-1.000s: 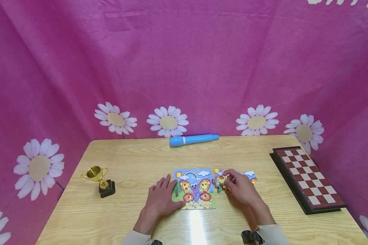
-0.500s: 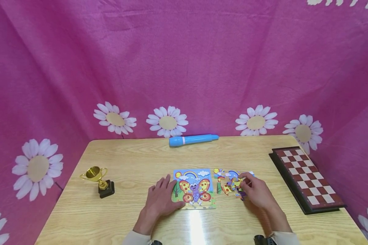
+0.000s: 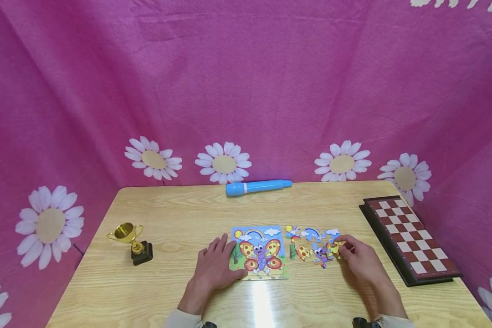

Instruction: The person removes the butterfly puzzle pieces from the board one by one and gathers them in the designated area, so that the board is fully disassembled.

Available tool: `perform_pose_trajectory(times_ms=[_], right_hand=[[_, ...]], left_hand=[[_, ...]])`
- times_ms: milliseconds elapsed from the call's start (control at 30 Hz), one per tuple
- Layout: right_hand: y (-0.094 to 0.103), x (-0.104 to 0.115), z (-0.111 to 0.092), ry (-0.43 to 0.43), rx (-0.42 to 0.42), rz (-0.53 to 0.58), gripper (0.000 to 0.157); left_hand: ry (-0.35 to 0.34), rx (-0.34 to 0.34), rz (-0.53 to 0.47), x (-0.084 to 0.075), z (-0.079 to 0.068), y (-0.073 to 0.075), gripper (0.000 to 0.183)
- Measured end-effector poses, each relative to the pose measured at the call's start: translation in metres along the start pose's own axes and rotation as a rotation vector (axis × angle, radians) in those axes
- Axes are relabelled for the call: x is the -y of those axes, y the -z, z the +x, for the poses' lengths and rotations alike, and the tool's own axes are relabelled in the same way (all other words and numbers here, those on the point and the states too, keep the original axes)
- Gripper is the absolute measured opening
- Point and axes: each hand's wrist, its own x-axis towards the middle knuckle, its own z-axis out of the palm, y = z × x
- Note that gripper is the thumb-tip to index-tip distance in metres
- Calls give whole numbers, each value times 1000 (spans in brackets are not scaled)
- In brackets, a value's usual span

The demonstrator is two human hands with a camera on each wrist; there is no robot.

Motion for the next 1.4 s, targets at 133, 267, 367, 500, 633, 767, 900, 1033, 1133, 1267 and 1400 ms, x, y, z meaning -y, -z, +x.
perform_pose_trajectory(times_ms=[133, 267, 367, 500, 633, 767, 900, 1033, 1133, 1267, 1400], right_hand=[[5, -5, -2, -17, 3, -38, 26], [8, -8, -2, -49, 23, -76, 27], [9, -11, -1, -61, 38, -110, 27], [11, -13, 0, -62, 41, -143, 26], [9, -10, 0, -74, 31, -127, 27], [2, 1, 0, -66, 15, -57, 28], [-8, 21, -1, -24, -12, -16, 26], [-21, 42, -4, 28, -1, 8, 25], [-32, 55, -4, 74, 6, 19, 23], [-46, 71, -4, 137, -7, 23, 21], [-58, 86, -7, 187, 12, 30, 19]], left_hand=[[0, -1, -1, 0, 0, 0, 89], [-4, 1, 1, 1, 0, 0, 89], [-6, 1, 0, 2, 0, 0, 90], [-3, 5, -9, 2, 1, 1, 92], [-2, 19, -27, 4, 2, 3, 94], [-5, 41, -57, 6, 2, 4, 95], [-25, 57, -99, 8, 1, 5, 96], [-39, 60, -110, 8, -1, 4, 97], [-44, 52, -100, 10, -2, 2, 96], [-71, 30, -102, 12, -4, 0, 93], [-96, 11, -129, 13, -6, 0, 91]])
